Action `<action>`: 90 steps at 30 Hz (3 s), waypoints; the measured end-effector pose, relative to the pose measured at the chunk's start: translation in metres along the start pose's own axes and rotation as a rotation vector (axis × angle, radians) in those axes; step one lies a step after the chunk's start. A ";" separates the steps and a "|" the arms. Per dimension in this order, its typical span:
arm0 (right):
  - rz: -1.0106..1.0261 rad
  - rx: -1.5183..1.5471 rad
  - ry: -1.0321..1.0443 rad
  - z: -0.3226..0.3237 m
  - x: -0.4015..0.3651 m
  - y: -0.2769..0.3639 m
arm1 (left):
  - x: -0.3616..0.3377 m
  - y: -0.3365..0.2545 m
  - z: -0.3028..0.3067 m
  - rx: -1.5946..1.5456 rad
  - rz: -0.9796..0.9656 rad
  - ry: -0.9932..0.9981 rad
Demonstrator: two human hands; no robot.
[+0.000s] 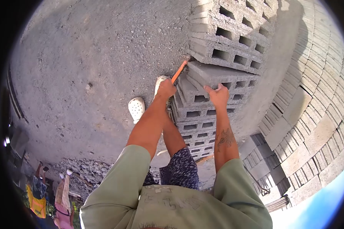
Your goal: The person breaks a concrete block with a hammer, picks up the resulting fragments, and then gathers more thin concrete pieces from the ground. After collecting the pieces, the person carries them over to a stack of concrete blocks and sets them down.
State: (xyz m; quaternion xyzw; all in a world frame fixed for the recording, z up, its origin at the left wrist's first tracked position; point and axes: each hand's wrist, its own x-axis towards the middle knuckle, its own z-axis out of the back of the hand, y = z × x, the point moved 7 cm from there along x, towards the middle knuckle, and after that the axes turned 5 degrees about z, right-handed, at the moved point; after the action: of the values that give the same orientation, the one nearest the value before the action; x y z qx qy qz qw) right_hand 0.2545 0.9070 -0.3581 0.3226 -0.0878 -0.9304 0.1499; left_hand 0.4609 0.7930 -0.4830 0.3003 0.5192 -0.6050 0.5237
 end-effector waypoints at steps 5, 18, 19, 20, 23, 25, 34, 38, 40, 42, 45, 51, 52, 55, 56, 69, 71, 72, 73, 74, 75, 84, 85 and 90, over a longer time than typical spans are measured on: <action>0.107 0.056 -0.016 0.015 -0.017 0.017 | -0.069 0.013 0.025 -0.195 -0.002 -0.224; -0.011 -0.330 -0.040 -0.009 0.094 0.097 | -0.070 -0.042 0.140 -0.491 0.025 -0.406; -0.046 -0.307 -0.021 -0.015 0.102 0.083 | -0.058 -0.042 0.139 -0.477 0.018 -0.366; -0.068 -0.287 0.008 -0.021 0.108 0.075 | -0.055 -0.043 0.144 -0.482 0.036 -0.365; -0.014 -0.272 -0.026 -0.004 0.098 0.075 | -0.065 -0.066 0.169 -0.545 0.000 -0.347; 0.016 -0.265 -0.023 -0.009 0.093 0.069 | -0.072 -0.070 0.183 -0.616 -0.093 -0.489; -0.011 -0.080 0.019 0.027 0.083 0.057 | -0.070 -0.060 0.158 -1.035 -0.152 -0.541; 0.039 0.166 -0.003 0.041 0.090 0.040 | -0.062 -0.071 0.117 -0.986 -0.044 -0.523; 0.004 0.236 0.009 0.048 0.082 0.041 | -0.023 -0.079 0.071 -0.661 0.013 -0.308; -0.040 0.271 0.053 0.052 0.081 0.053 | 0.008 -0.068 0.052 -0.424 0.083 -0.197; -0.004 0.291 -0.003 0.051 0.080 0.054 | 0.006 -0.063 0.084 -0.312 0.160 -0.171; -0.101 0.158 0.091 0.046 0.087 0.051 | -0.027 -0.075 0.070 -1.020 0.210 -0.307; -0.152 0.096 0.127 0.049 0.087 0.056 | -0.020 -0.075 0.072 -1.026 0.206 -0.304; 0.008 0.515 0.008 0.067 0.076 0.061 | 0.005 -0.053 0.044 -0.122 0.274 0.173; -0.011 0.494 0.013 0.081 0.070 0.056 | -0.016 -0.041 0.038 -0.127 0.283 0.199; 0.091 0.019 -0.013 0.142 0.076 0.131 | -0.036 -0.080 0.190 -0.824 0.104 -0.470; 0.233 0.003 -0.215 0.134 0.104 0.149 | -0.035 -0.083 0.203 -0.823 0.116 -0.429; 0.305 -0.053 -0.306 0.126 0.122 0.158 | -0.036 -0.087 0.210 -0.811 0.137 -0.381; 0.375 -0.109 -0.396 0.118 0.139 0.168 | -0.039 -0.089 0.216 -0.811 0.141 -0.366; 0.382 -0.109 -0.397 0.106 0.158 0.175 | -0.041 -0.088 0.218 -0.816 0.140 -0.371; 0.399 -0.177 -0.409 0.095 0.174 0.183 | -0.042 -0.086 0.218 -0.792 0.135 -0.361; 0.314 -0.327 -0.288 0.068 0.211 0.203 | -0.035 -0.083 0.202 -0.461 0.142 -0.240; 0.160 -0.395 -0.169 0.057 0.224 0.196 | -0.034 -0.082 0.201 -0.425 0.162 -0.198; 0.010 -0.280 0.006 0.044 0.233 0.191 | -0.041 -0.128 0.259 -0.586 0.007 -0.326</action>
State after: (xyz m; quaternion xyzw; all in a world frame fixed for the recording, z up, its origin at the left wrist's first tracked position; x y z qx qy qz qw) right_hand 0.0955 0.6527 -0.4083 0.3007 0.0420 -0.9319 0.1982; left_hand 0.3979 0.5504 -0.3333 0.0380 0.5794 -0.4683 0.6660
